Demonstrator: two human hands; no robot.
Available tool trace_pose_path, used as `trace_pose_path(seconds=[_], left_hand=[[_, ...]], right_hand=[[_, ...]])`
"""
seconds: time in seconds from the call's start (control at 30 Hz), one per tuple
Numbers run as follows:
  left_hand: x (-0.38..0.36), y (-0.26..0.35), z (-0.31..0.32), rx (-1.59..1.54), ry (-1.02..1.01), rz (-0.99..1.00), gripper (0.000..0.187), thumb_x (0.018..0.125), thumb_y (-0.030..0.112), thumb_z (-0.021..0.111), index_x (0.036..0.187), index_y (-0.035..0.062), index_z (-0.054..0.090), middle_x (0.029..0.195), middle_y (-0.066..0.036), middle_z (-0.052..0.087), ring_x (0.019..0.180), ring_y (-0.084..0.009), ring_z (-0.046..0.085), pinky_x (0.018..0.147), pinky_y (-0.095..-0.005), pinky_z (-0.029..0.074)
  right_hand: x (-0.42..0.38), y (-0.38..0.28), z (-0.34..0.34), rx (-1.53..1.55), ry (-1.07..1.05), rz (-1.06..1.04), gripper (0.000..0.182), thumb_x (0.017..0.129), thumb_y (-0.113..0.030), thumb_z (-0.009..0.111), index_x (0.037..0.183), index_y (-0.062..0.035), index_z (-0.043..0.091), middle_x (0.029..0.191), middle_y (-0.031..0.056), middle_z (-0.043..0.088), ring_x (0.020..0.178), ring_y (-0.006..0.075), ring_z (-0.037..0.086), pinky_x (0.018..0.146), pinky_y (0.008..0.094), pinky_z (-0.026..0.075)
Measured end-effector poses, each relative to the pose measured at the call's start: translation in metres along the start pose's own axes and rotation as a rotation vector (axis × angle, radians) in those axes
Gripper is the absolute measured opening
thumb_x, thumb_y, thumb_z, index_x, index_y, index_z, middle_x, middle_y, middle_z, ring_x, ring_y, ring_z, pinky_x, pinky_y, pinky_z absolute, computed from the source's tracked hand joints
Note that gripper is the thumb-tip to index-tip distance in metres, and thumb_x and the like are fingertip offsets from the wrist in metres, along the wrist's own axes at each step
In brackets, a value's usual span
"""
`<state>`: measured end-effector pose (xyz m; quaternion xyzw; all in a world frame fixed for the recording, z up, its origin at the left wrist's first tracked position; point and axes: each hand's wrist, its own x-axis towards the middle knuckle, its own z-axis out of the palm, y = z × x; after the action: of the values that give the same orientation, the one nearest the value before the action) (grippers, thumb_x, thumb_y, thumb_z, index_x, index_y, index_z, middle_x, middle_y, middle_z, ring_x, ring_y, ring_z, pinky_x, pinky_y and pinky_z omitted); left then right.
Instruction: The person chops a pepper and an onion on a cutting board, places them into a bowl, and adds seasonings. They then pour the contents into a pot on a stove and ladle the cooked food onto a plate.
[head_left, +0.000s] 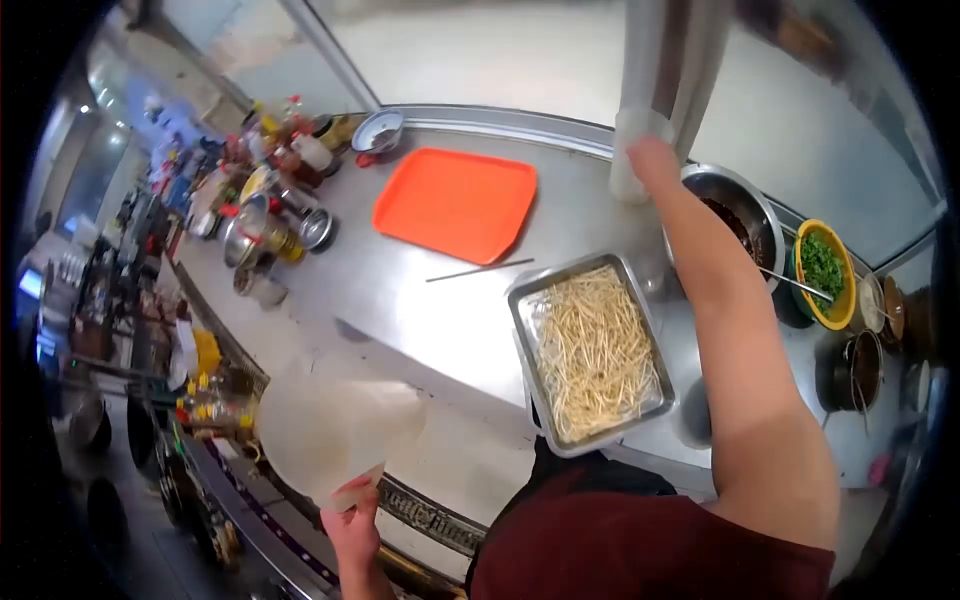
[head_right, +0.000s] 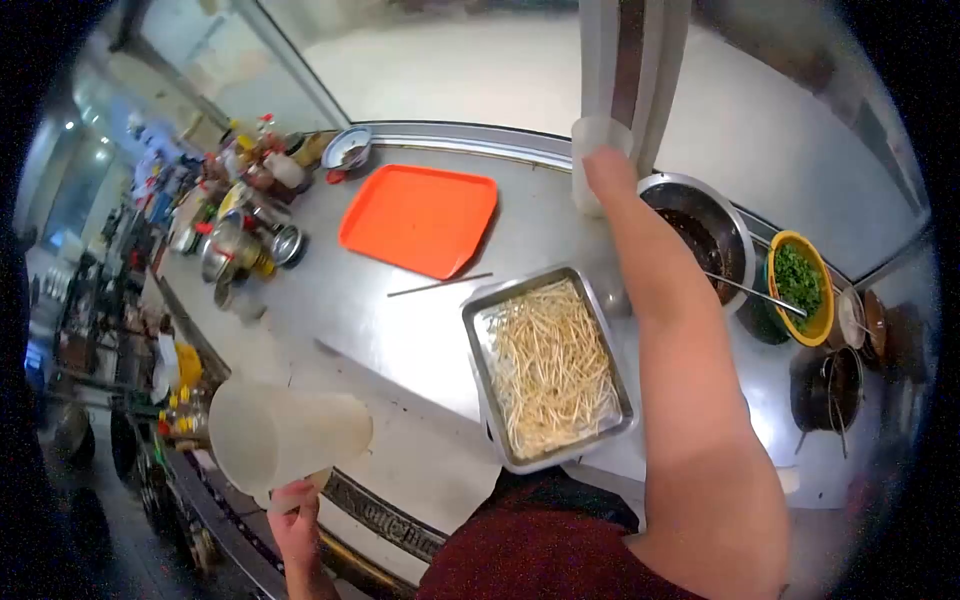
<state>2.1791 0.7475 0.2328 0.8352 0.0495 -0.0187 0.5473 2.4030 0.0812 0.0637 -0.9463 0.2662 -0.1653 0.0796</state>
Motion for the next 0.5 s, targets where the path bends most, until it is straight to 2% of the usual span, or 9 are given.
trace_pose_path(seconds=[0.03,0.1,0.13,0.17,0.23,0.3,0.37,0.43,0.5], left_hand=[[0.033,0.002,0.012,-0.001,-0.027,-0.006,0.021,0.080,0.012,0.071,0.094,-0.0035,0.065,0.091,-0.007,0.063,0.086,-0.0151,0.057,0.078,-0.0291,0.045],[0.098,0.011,0.048,0.220,-0.313,0.046,0.028,0.082,0.014,0.070,0.103,-0.0030,0.063,0.097,-0.010,0.066,0.090,-0.0185,0.060,0.082,-0.0314,0.046],[0.135,0.020,0.085,0.240,-0.411,0.053,0.032,0.083,0.015,0.069,0.108,-0.0025,0.061,0.101,-0.011,0.066,0.093,-0.0196,0.060,0.084,-0.0318,0.046],[0.182,0.037,0.142,0.264,-0.545,0.060,0.035,0.084,0.016,0.067,0.113,-0.0019,0.059,0.105,-0.013,0.066,0.096,-0.0208,0.061,0.086,-0.0321,0.046],[0.241,0.019,0.224,0.242,-0.676,0.374,0.038,0.086,0.017,0.065,0.118,0.0007,0.056,0.113,-0.017,0.063,0.105,-0.0247,0.061,0.088,-0.0338,0.046],[0.285,0.005,0.312,0.196,-0.871,0.272,0.035,0.087,0.021,0.063,0.115,0.0005,0.057,0.109,-0.021,0.064,0.102,-0.0268,0.062,0.084,-0.0355,0.048],[0.308,-0.012,0.391,0.131,-0.963,0.259,0.035,0.089,0.026,0.061,0.112,-0.0003,0.057,0.107,-0.021,0.064,0.098,-0.0301,0.063,0.083,-0.0384,0.049],[0.321,-0.027,0.457,0.057,-0.963,0.243,0.024,0.090,0.018,0.061,0.109,0.0030,0.058,0.102,-0.008,0.062,0.095,-0.0155,0.056,0.086,-0.0303,0.045],[0.312,-0.004,0.484,0.213,-0.962,0.321,0.034,0.088,0.018,0.063,0.117,0.0032,0.054,0.111,-0.013,0.061,0.103,-0.0218,0.056,0.090,-0.0346,0.044]], right_hand=[[0.007,0.000,-0.002,-0.018,-0.006,0.020,0.040,0.084,-0.039,0.060,0.100,-0.0029,0.064,0.104,0.0183,0.065,0.099,0.0369,0.060,0.083,0.0450,0.049],[0.003,-0.007,-0.018,-0.077,-0.158,-0.007,0.046,0.085,-0.043,0.059,0.109,-0.0035,0.061,0.105,0.0191,0.064,0.098,0.0367,0.061,0.083,0.0451,0.049],[-0.004,-0.019,-0.033,-0.093,-0.168,0.015,0.046,0.085,-0.043,0.059,0.109,-0.0035,0.061,0.105,0.0191,0.064,0.098,0.0367,0.061,0.083,0.0451,0.049],[-0.022,-0.032,-0.060,-0.064,-0.171,0.140,0.048,0.085,-0.043,0.059,0.113,-0.0043,0.058,0.103,0.0190,0.065,0.097,0.0362,0.062,0.082,0.0445,0.049],[-0.049,-0.042,-0.099,-0.033,-0.156,0.245,0.050,0.085,-0.043,0.059,0.118,-0.0052,0.056,0.101,0.0190,0.066,0.095,0.0356,0.062,0.081,0.0439,0.050],[-0.075,-0.036,-0.119,0.141,-0.134,0.287,0.052,0.085,-0.041,0.061,0.122,-0.0055,0.051,0.092,0.0178,0.067,0.089,0.0345,0.064,0.078,0.0426,0.050],[-0.113,-0.021,-0.132,0.352,-0.047,0.293,0.047,0.083,-0.033,0.065,0.119,-0.0041,0.053,0.084,0.0157,0.068,0.081,0.0323,0.066,0.075,0.0396,0.051],[-0.158,-0.010,-0.140,0.444,0.020,0.311,0.042,0.082,-0.023,0.068,0.115,-0.0025,0.055,0.079,0.0140,0.067,0.074,0.0253,0.066,0.070,0.0345,0.051],[-0.199,-0.011,-0.154,0.517,-0.002,0.418,0.036,0.081,-0.016,0.069,0.112,-0.0028,0.058,0.077,0.0099,0.066,0.069,0.0167,0.064,0.066,0.0286,0.050]])
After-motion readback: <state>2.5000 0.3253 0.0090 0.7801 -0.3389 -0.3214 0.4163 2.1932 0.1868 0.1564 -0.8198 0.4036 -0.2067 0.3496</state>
